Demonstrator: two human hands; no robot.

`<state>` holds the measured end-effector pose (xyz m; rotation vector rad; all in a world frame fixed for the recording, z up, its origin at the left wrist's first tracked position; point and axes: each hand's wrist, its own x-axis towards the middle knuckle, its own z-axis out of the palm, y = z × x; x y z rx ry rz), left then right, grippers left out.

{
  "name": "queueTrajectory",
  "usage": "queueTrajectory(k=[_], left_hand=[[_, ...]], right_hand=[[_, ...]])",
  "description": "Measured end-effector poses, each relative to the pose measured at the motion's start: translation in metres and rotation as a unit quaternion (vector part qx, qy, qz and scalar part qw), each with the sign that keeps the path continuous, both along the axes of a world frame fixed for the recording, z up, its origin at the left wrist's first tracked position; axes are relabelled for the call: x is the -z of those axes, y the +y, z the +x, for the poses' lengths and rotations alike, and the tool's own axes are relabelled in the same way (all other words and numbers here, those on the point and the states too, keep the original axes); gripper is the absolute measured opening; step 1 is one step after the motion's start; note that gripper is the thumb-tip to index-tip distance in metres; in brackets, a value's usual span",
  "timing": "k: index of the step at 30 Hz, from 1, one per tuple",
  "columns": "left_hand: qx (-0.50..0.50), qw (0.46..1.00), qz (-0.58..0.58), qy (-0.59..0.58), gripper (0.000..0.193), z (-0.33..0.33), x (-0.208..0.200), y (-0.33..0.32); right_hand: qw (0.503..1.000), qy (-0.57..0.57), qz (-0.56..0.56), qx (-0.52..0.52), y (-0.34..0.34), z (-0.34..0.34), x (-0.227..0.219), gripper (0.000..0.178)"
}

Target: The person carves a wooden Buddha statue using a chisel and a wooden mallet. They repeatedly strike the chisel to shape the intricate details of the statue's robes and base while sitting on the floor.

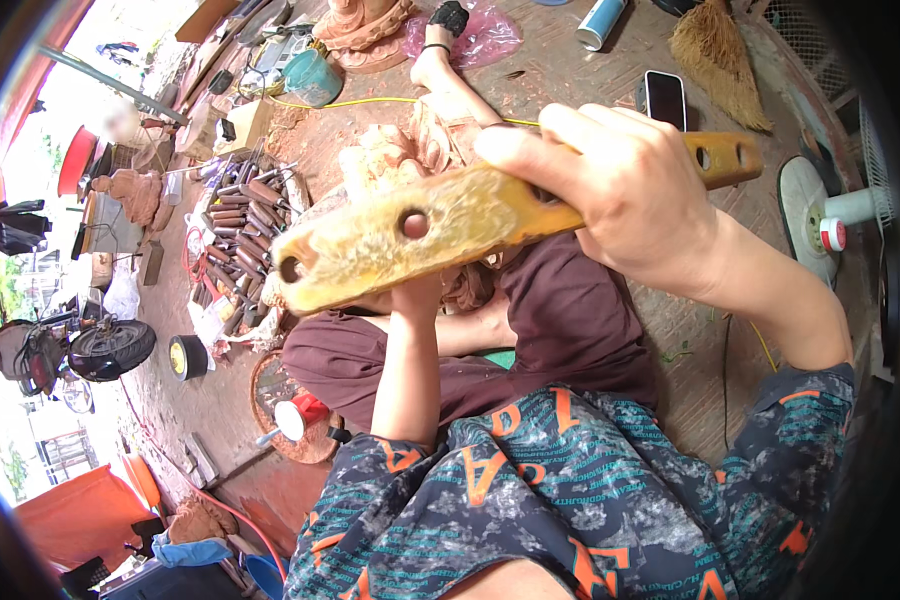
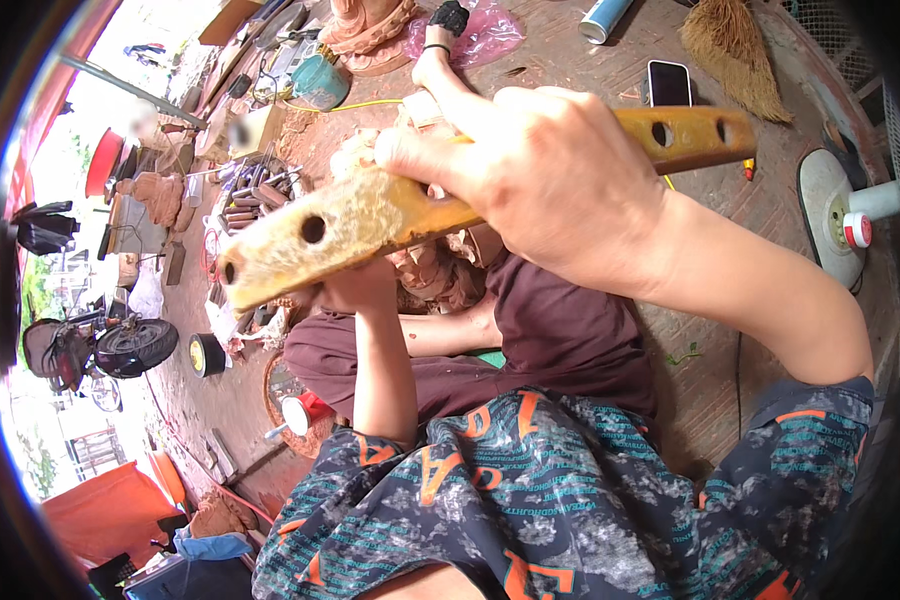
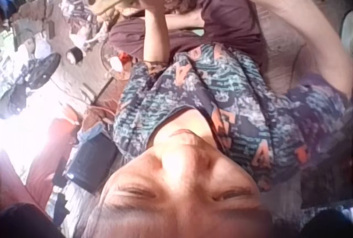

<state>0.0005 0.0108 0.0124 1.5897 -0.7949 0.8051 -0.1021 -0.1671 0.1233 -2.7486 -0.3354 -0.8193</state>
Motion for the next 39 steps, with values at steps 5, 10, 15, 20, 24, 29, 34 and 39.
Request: queueTrajectory(k=[5, 10, 15, 20, 24, 29, 34, 39], left_hand=[[0.163, 0.976, -0.135, 0.047, 0.028, 0.010, -0.001, -0.002], [0.153, 0.976, -0.112, 0.103, 0.036, 0.007, 0.005, 0.000], [0.157, 0.982, -0.082, 0.069, 0.032, 0.011, 0.016, 0.001], [0.242, 0.960, -0.114, 0.081, 0.032, 0.001, 0.000, -0.009], [0.224, 0.966, -0.111, 0.065, 0.033, -0.005, 0.004, -0.010], [0.259, 0.958, -0.112, 0.053, 0.034, -0.002, 0.006, -0.006], [0.256, 0.961, -0.077, 0.071, 0.036, -0.006, 0.001, -0.004], [0.278, 0.953, -0.107, 0.059, 0.024, 0.004, 0.004, 0.000]], right_hand=[[0.981, 0.077, 0.178, -0.014, -0.005, -0.011, -0.009, 0.062], [0.980, 0.090, 0.176, -0.027, -0.003, -0.021, -0.005, 0.066], [0.984, 0.085, 0.106, -0.120, 0.008, -0.043, 0.002, 0.047], [0.998, 0.041, -0.040, -0.017, 0.025, -0.048, 0.002, 0.042], [0.999, -0.039, -0.017, -0.034, 0.021, -0.048, 0.019, 0.032], [0.995, 0.020, 0.082, -0.053, 0.026, -0.053, 0.007, 0.039], [0.996, 0.085, -0.015, 0.028, 0.022, -0.048, 0.015, 0.040], [0.999, 0.005, 0.031, -0.031, 0.026, -0.053, 0.017, 0.035]])
